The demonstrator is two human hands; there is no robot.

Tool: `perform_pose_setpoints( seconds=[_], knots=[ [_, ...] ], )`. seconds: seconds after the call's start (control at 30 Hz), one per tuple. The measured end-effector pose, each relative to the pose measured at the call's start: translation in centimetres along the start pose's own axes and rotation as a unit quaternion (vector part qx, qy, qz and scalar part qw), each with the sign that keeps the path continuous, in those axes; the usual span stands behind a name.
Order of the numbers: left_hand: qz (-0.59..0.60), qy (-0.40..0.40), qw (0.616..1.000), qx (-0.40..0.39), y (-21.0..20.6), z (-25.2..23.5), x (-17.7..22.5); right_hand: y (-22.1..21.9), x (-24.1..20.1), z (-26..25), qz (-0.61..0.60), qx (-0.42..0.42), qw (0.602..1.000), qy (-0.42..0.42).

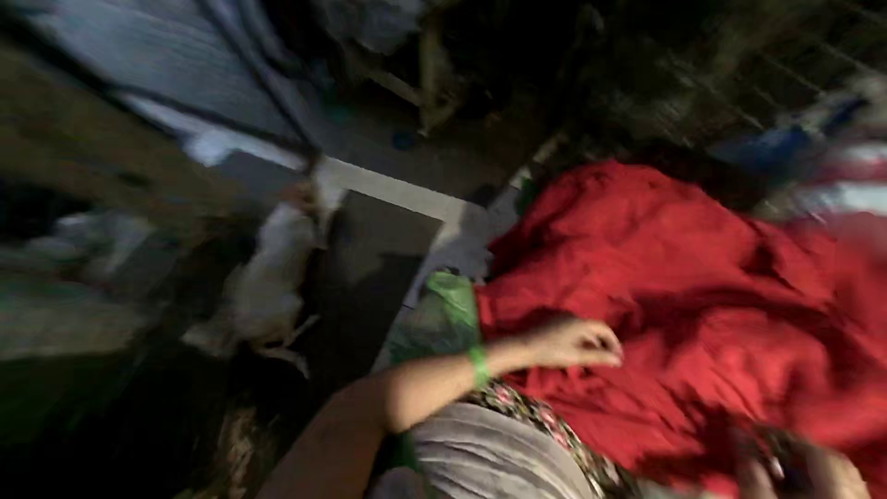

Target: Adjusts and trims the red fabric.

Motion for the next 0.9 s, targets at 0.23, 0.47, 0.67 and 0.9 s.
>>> perform_pose_setpoints(
  seconds=[0.23,0.47,0.67,0.9],
  knots=[
    [-0.024,0.138,0.990,-0.008,0.3,0.3,-0.4,-4.9,0.0,-0.9,-0.223,0.025,0.947,-0.229],
    [-0.107,-0.048,0.990,0.078,0.2,0.6,-0.5,-5.2,1.9,0.5,-0.317,0.079,0.913,-0.242],
    [-0.149,-0.194,0.964,0.104,-1.1,0.6,4.0,-5.4,2.0,0.7,-0.353,0.102,0.896,-0.248],
    [-0.252,-0.156,0.955,0.020,-5.7,-1.6,4.4,-5.4,1.2,0.6,-0.311,0.098,0.913,-0.244]
  ],
)
Point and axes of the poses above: each hand's wrist, its own z-axis away from the middle knuckle, its own y-axis out of the back of the hand, x = y × z, the point moved 6 cm from there along -z, towards the middle knuckle, and after that the axes turned 6 degrees about y, right-handed, at the moved point
